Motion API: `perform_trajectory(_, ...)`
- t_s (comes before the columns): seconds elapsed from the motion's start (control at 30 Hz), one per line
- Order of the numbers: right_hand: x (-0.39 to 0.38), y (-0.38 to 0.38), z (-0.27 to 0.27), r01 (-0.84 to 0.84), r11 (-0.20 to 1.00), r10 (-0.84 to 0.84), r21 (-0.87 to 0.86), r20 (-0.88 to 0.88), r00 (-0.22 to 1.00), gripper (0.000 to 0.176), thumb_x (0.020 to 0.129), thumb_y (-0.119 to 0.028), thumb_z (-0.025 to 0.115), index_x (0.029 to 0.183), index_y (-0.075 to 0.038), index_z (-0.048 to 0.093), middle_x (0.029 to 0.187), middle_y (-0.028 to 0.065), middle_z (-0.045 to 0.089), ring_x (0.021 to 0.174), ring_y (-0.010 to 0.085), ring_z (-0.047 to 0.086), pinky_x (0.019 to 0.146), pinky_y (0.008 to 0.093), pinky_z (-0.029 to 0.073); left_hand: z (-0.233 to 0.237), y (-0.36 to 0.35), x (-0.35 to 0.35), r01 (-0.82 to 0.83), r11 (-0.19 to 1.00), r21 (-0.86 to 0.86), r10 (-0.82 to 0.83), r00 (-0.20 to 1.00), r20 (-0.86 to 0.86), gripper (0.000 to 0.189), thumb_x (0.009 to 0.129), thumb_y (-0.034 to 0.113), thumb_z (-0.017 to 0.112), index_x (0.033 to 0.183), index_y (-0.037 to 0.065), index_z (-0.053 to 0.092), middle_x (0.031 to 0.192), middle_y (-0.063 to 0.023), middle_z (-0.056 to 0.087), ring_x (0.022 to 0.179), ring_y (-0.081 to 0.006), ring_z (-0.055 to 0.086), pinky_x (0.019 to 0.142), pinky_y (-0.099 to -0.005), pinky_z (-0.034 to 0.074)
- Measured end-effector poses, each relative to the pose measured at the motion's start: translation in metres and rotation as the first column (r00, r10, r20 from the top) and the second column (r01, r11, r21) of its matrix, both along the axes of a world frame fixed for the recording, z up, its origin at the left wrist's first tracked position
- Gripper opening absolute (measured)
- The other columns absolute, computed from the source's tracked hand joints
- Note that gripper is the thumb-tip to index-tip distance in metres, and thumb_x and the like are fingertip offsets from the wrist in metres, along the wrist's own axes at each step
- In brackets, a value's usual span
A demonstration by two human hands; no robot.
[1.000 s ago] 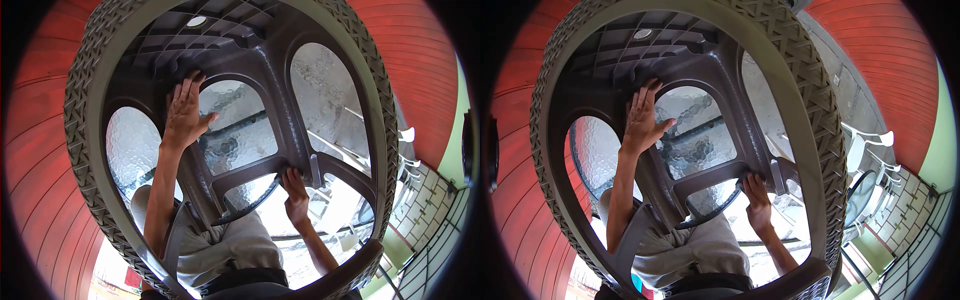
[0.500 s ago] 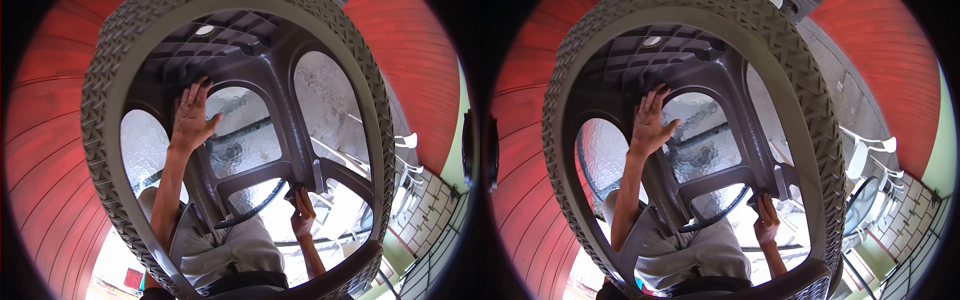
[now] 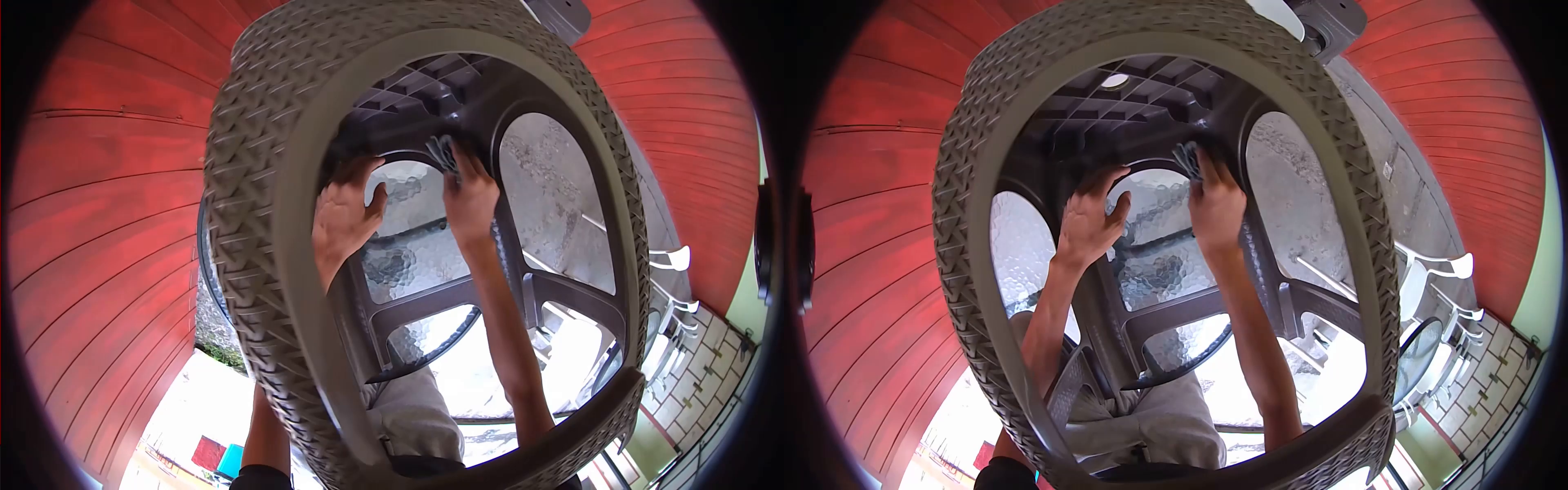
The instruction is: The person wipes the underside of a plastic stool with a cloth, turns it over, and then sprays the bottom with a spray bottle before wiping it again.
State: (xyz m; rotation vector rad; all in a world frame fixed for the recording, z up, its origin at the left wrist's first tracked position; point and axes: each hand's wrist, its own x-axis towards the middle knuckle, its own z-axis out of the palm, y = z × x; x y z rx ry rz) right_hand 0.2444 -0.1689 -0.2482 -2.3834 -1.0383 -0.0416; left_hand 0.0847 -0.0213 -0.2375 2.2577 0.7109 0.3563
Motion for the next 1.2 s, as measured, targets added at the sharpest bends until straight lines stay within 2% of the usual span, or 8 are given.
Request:
perform_trajectory(0.33, -0.054, 0.07, -0.005, -0.194, 0.974, 0.209, 0.116, -0.14, 0.968, 0.052, 0.077, 0.008, 0.063, 0.127, -0.006, 0.067, 0.13, 0.0192, 0.066, 0.116, 0.0384, 0.065, 0.093, 0.042, 0.058, 0.003, 0.019, 0.005, -0.074, 0.993, -0.086, 0.087, 0.984, 0.157, 0.034, 0.082, 0.001, 0.065, 0.115, 0.003, 0.064, 0.104, -0.0211, 0.07, 0.093, -0.0393, 0.072, 0.084, -0.0435, 0.058)
perform_trajectory(0.43, -0.034, 0.058, -0.004, -0.149, 0.98, 0.162, 0.131, -0.096, 0.982, 0.051, 0.074, 0.01, 0.062, 0.121, -0.005, 0.071, 0.121, 0.0184, 0.07, 0.104, 0.0381, 0.071, 0.085, 0.0425, 0.061, 0.004, 0.02, -0.002, -0.166, 0.979, -0.118, 0.184, 0.968, 0.17, 0.027, 0.079, -0.001, 0.065, 0.106, 0.001, 0.067, 0.096, -0.0181, 0.071, 0.082, -0.0347, 0.073, 0.074, -0.039, 0.06)
perform_trajectory(0.6, -0.013, 0.04, 0.004, 0.049, 0.989, -0.043, 0.138, -0.043, 0.998, 0.052, 0.074, 0.012, 0.061, 0.123, -0.003, 0.069, 0.127, 0.0192, 0.067, 0.108, 0.0389, 0.068, 0.092, 0.0447, 0.058, 0.037, -0.006, -0.024, -0.403, 0.915, -0.004, 0.351, 0.793, 0.498, 0.013, 0.08, -0.006, 0.057, 0.086, 0.001, 0.066, 0.07, -0.0047, 0.06, 0.06, -0.0108, 0.054, 0.054, -0.0266, 0.04)
perform_trajectory(0.83, -0.069, 0.078, -0.014, -0.152, 0.98, 0.183, 0.132, -0.279, 0.943, 0.052, 0.074, 0.008, 0.064, 0.125, -0.002, 0.065, 0.129, 0.0206, 0.064, 0.109, 0.0391, 0.067, 0.092, 0.044, 0.058, 0.016, 0.011, -0.02, -0.68, 0.716, -0.158, 0.689, 0.654, 0.313, 0.03, 0.092, 0.005, 0.066, 0.118, -0.004, 0.055, 0.106, -0.0105, 0.061, 0.097, -0.0193, 0.056, 0.086, -0.034, 0.045)
perform_trajectory(0.87, -0.084, 0.083, -0.013, -0.205, 0.962, 0.25, 0.178, -0.293, 0.923, 0.053, 0.073, 0.008, 0.065, 0.125, -0.002, 0.065, 0.13, 0.0206, 0.064, 0.111, 0.0388, 0.066, 0.093, 0.0437, 0.058, 0.016, 0.012, -0.016, -0.719, 0.673, -0.173, 0.735, 0.627, 0.256, 0.034, 0.105, 0.017, 0.058, 0.127, -0.009, 0.057, 0.122, -0.0236, 0.066, 0.105, -0.0336, 0.064, 0.091, -0.0386, 0.049)
perform_trajectory(1.03, -0.104, 0.092, -0.005, -0.375, 0.904, 0.418, 0.207, -0.24, 0.876, 0.059, 0.068, 0.008, 0.071, 0.126, 0.0, 0.063, 0.134, 0.0205, 0.061, 0.117, 0.0371, 0.064, 0.095, 0.0421, 0.057, -0.003, 0.029, -0.02, -0.669, 0.706, -0.233, 0.704, 0.63, 0.328, 0.032, 0.106, 0.015, 0.056, 0.126, -0.009, 0.057, 0.116, -0.0238, 0.068, 0.102, -0.034, 0.065, 0.094, -0.0395, 0.048)
perform_trajectory(1.07, -0.098, 0.086, -0.004, -0.362, 0.93, 0.362, 0.062, -0.326, 0.873, 0.061, 0.068, 0.007, 0.072, 0.129, -0.001, 0.063, 0.136, 0.0205, 0.06, 0.122, 0.0361, 0.061, 0.1, 0.0403, 0.056, -0.003, 0.03, -0.02, -0.669, 0.709, -0.222, 0.701, 0.637, 0.322, 0.032, 0.106, 0.015, 0.057, 0.126, -0.009, 0.057, 0.116, -0.024, 0.068, 0.102, -0.0342, 0.065, 0.094, -0.0395, 0.048)
perform_trajectory(1.2, -0.065, 0.084, -0.009, -0.125, 0.981, 0.161, 0.147, -0.27, 0.949, 0.065, 0.071, 0.011, 0.066, 0.133, -0.006, 0.063, 0.142, 0.0188, 0.058, 0.124, 0.0354, 0.061, 0.104, 0.0408, 0.054, 0.005, 0.033, -0.021, -0.618, 0.733, -0.283, 0.679, 0.689, 0.255, 0.03, 0.105, 0.015, 0.057, 0.123, -0.01, 0.059, 0.113, -0.0246, 0.069, 0.1, -0.036, 0.066, 0.092, -0.0402, 0.048)
